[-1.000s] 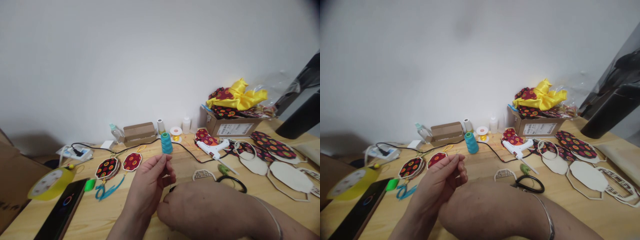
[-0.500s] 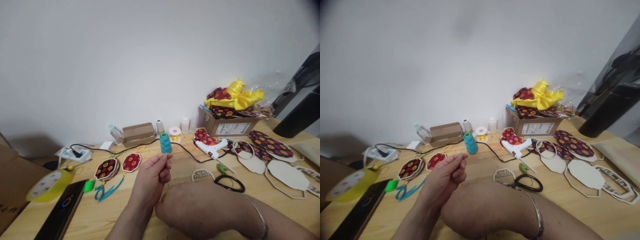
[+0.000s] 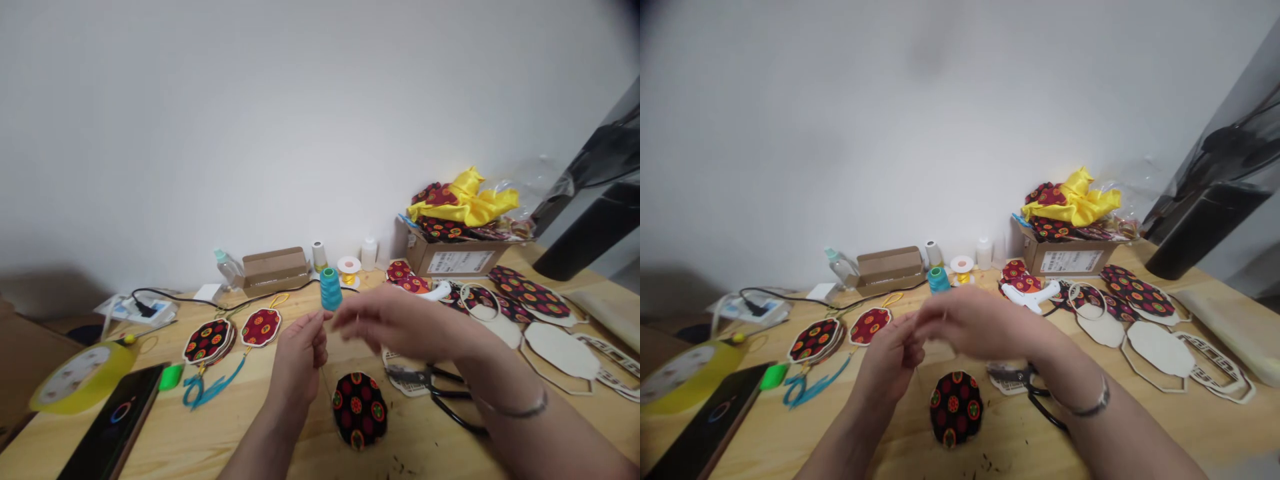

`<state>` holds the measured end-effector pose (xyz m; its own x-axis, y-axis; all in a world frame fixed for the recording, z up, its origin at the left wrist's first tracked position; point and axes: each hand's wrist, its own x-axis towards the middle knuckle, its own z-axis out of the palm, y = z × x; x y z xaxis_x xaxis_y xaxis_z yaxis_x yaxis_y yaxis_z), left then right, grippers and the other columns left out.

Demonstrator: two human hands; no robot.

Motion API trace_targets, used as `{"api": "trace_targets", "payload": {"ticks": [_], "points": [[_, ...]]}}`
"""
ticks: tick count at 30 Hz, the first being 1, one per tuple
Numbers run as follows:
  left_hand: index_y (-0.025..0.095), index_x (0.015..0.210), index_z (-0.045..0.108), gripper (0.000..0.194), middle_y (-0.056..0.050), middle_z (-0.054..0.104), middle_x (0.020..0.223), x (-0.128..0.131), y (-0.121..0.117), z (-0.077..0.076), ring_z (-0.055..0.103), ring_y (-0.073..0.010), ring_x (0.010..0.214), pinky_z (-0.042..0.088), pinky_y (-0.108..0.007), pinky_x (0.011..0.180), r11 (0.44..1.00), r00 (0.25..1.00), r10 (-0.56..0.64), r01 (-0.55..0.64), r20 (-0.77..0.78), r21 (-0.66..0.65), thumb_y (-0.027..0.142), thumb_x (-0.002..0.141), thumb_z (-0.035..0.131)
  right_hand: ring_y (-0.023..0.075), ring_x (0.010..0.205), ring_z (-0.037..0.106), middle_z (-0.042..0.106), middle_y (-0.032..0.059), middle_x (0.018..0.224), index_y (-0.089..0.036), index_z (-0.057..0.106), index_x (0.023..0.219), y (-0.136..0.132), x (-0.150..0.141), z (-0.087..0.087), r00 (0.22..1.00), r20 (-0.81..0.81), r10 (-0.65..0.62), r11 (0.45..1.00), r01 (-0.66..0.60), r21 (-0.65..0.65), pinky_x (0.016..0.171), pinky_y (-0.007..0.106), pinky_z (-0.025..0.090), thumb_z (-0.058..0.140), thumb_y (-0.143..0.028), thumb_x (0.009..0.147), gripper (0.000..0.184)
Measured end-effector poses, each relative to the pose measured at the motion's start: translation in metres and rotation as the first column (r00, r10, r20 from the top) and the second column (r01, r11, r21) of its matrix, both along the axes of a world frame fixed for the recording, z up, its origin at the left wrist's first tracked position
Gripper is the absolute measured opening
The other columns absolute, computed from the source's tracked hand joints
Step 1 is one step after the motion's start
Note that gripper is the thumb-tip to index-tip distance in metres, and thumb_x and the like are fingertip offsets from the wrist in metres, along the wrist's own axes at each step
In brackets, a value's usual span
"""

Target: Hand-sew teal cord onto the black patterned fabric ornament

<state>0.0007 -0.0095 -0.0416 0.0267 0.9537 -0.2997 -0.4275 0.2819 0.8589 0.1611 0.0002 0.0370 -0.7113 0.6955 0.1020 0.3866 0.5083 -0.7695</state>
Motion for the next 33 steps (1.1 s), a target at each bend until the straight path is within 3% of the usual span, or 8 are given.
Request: {"api": "trace_targets", "payload": {"ticks": [2, 4, 7, 9, 12, 18, 27, 33], "points": [[0.012, 0.076, 0.058, 0.028, 0.012, 0.023, 0.045, -0.002, 0.000, -0.002, 0.014, -0.0016, 0.038, 0.008, -0.017, 0.038, 1.000, 1.000, 0.009, -0.009, 0.017, 0.003, 0.035, 0.064, 0.069, 0.0090, 0.059, 0.055, 0.062, 0.0039, 0.076, -0.014, 0.059, 0.079, 0.021, 0.003, -0.010, 0.981, -0.105, -0.164, 0.981, 0.151, -0.122, 0.057, 0.021, 0.043, 0.041, -0.031, 0.088, 0.027], [0.012, 0.077, 0.058, 0.028, 0.012, 0.023, 0.045, -0.003, 0.001, -0.003, 0.014, -0.0014, 0.038, 0.008, -0.017, 0.038, 1.000, 1.000, 0.025, -0.026, 0.018, 0.007, 0.035, 0.065, 0.068, 0.0119, 0.063, 0.059, 0.063, 0.0075, 0.080, -0.014, 0.054, 0.076, 0.036, -0.003, -0.027, 0.949, -0.173, -0.265, 0.918, 0.194, -0.346, 0.057, 0.023, 0.044, 0.038, -0.042, 0.088, 0.034], [0.012, 0.076, 0.058, 0.027, 0.012, 0.025, 0.045, -0.005, 0.001, -0.005, 0.015, -0.0014, 0.038, 0.009, -0.016, 0.038, 0.998, 0.999, 0.043, -0.043, 0.009, 0.038, 0.036, 0.066, 0.068, 0.0147, 0.067, 0.063, 0.065, 0.0090, 0.079, -0.016, 0.045, 0.074, 0.045, -0.022, -0.052, 0.868, -0.251, -0.430, 0.700, 0.144, -0.700, 0.063, 0.028, 0.048, 0.033, -0.054, 0.087, 0.041], [0.013, 0.073, 0.056, 0.026, 0.012, 0.025, 0.045, -0.005, 0.001, -0.005, 0.015, -0.0014, 0.038, 0.009, -0.016, 0.038, 0.997, 0.999, 0.050, -0.051, 0.014, 0.051, 0.036, 0.066, 0.068, 0.0140, 0.066, 0.063, 0.065, 0.0073, 0.073, -0.017, 0.042, 0.072, 0.046, -0.034, -0.062, 0.810, -0.275, -0.518, 0.576, 0.093, -0.812, 0.067, 0.030, 0.049, 0.030, -0.058, 0.086, 0.045], [0.015, 0.072, 0.055, 0.025, 0.012, 0.025, 0.044, -0.005, 0.001, -0.006, 0.015, -0.0016, 0.037, 0.009, -0.016, 0.037, 0.996, 0.998, 0.063, -0.065, 0.029, 0.057, 0.035, 0.066, 0.067, 0.0137, 0.064, 0.064, 0.064, 0.0078, 0.074, -0.017, 0.041, 0.071, 0.049, -0.046, -0.065, 0.755, -0.322, -0.571, 0.487, -0.005, -0.873, 0.069, 0.030, 0.049, 0.022, -0.062, 0.085, 0.050], [0.014, 0.074, 0.057, 0.025, 0.011, 0.026, 0.043, -0.003, 0.000, -0.005, 0.016, -0.0017, 0.037, 0.010, -0.016, 0.037, 0.994, 0.996, 0.082, -0.084, 0.032, 0.064, 0.036, 0.067, 0.067, 0.0215, 0.082, 0.065, 0.061, 0.0173, 0.098, -0.017, 0.041, 0.072, 0.062, -0.047, -0.051, 0.669, -0.484, -0.564, 0.523, -0.163, -0.836, 0.079, 0.038, 0.048, 0.020, -0.069, 0.081, 0.056], [0.013, 0.080, 0.062, 0.032, 0.011, 0.026, 0.044, 0.000, -0.003, -0.006, 0.017, -0.0022, 0.037, 0.011, -0.017, 0.038, 0.994, 0.997, 0.082, -0.082, 0.005, 0.074, 0.040, 0.065, 0.068, 0.0238, 0.097, 0.060, 0.060, 0.0198, 0.103, -0.018, 0.042, 0.073, 0.068, -0.033, -0.021, 0.642, -0.537, -0.547, 0.602, -0.144, -0.785, 0.091, 0.039, 0.042, 0.018, -0.067, 0.083, 0.055], [0.013, 0.082, 0.061, 0.030, 0.011, 0.026, 0.044, 0.002, -0.002, -0.009, 0.017, -0.0020, 0.037, 0.011, -0.017, 0.037, 0.994, 0.997, 0.072, -0.073, 0.019, 0.080, 0.039, 0.067, 0.067, 0.0231, 0.093, 0.061, 0.061, 0.0191, 0.102, -0.017, 0.045, 0.071, 0.082, -0.029, -0.006, 0.662, -0.558, -0.500, 0.642, -0.149, -0.752, 0.090, 0.040, 0.043, 0.019, -0.065, 0.083, 0.056]]}}
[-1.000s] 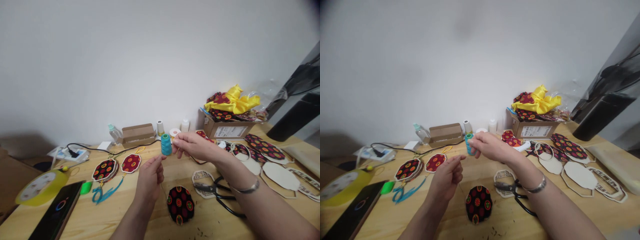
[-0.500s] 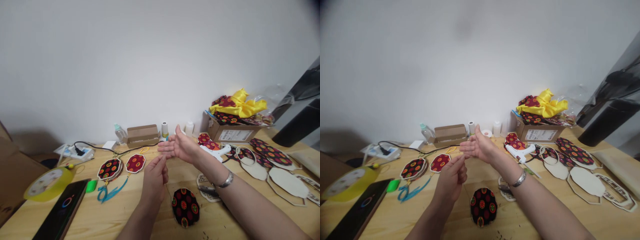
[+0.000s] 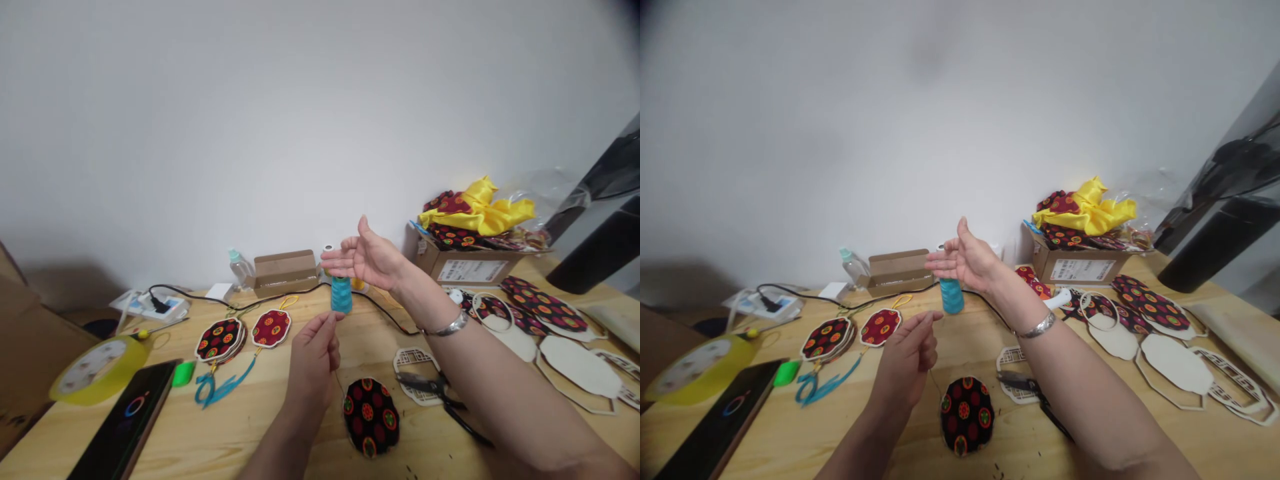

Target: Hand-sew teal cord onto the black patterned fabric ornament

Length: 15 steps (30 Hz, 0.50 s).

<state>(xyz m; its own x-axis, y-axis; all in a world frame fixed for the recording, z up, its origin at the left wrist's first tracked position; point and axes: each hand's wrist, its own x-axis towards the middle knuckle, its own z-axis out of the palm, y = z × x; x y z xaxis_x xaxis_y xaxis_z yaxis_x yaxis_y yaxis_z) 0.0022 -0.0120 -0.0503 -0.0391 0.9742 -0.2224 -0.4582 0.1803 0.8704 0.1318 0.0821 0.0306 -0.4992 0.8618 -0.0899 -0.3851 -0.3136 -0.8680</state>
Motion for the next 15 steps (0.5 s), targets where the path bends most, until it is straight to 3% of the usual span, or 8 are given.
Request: {"api": "trace_targets", "payload": {"ticks": [4, 9, 12, 15], "points": [[0.013, 0.083, 0.061, 0.028, 0.011, 0.026, 0.044, 0.000, 0.000, 0.000, 0.017, -0.0019, 0.038, 0.011, -0.016, 0.038, 1.000, 1.000, -0.009, 0.008, 0.019, 0.006, 0.037, 0.070, 0.066, 0.0233, 0.091, 0.062, 0.061, 0.0192, 0.102, -0.017, 0.044, 0.069, 0.009, -0.002, 0.010, 1.000, 0.013, 0.028, 0.999, -0.028, 0.028, 0.087, 0.042, 0.045, 0.018, -0.066, 0.083, 0.057], [0.013, 0.081, 0.061, 0.028, 0.011, 0.025, 0.043, 0.000, -0.002, 0.001, 0.017, -0.0020, 0.037, 0.012, -0.016, 0.037, 1.000, 1.000, -0.008, 0.008, 0.025, -0.001, 0.037, 0.068, 0.067, 0.0228, 0.094, 0.061, 0.061, 0.0170, 0.102, -0.016, 0.048, 0.067, 0.005, 0.005, 0.032, 0.997, 0.016, -0.075, 0.982, 0.071, 0.175, 0.084, 0.040, 0.046, 0.020, -0.066, 0.083, 0.060], [0.013, 0.080, 0.061, 0.029, 0.012, 0.024, 0.043, 0.001, -0.002, 0.001, 0.016, -0.0019, 0.037, 0.011, -0.017, 0.037, 1.000, 0.999, -0.018, 0.019, 0.027, -0.010, 0.038, 0.067, 0.067, 0.0210, 0.093, 0.061, 0.062, 0.0128, 0.101, -0.016, 0.053, 0.069, 0.000, 0.015, 0.048, 0.983, 0.029, -0.181, 0.928, 0.161, 0.335, 0.081, 0.037, 0.047, 0.021, -0.066, 0.083, 0.061], [0.012, 0.080, 0.061, 0.028, 0.012, 0.024, 0.043, 0.003, -0.003, 0.001, 0.016, -0.0019, 0.037, 0.010, -0.017, 0.038, 1.000, 1.000, -0.025, 0.025, 0.017, -0.009, 0.037, 0.067, 0.068, 0.0194, 0.091, 0.061, 0.063, 0.0083, 0.094, -0.017, 0.058, 0.075, -0.006, 0.027, 0.064, 0.928, 0.090, -0.362, 0.820, 0.271, 0.505, 0.076, 0.035, 0.047, 0.016, -0.068, 0.081, 0.066]]}}
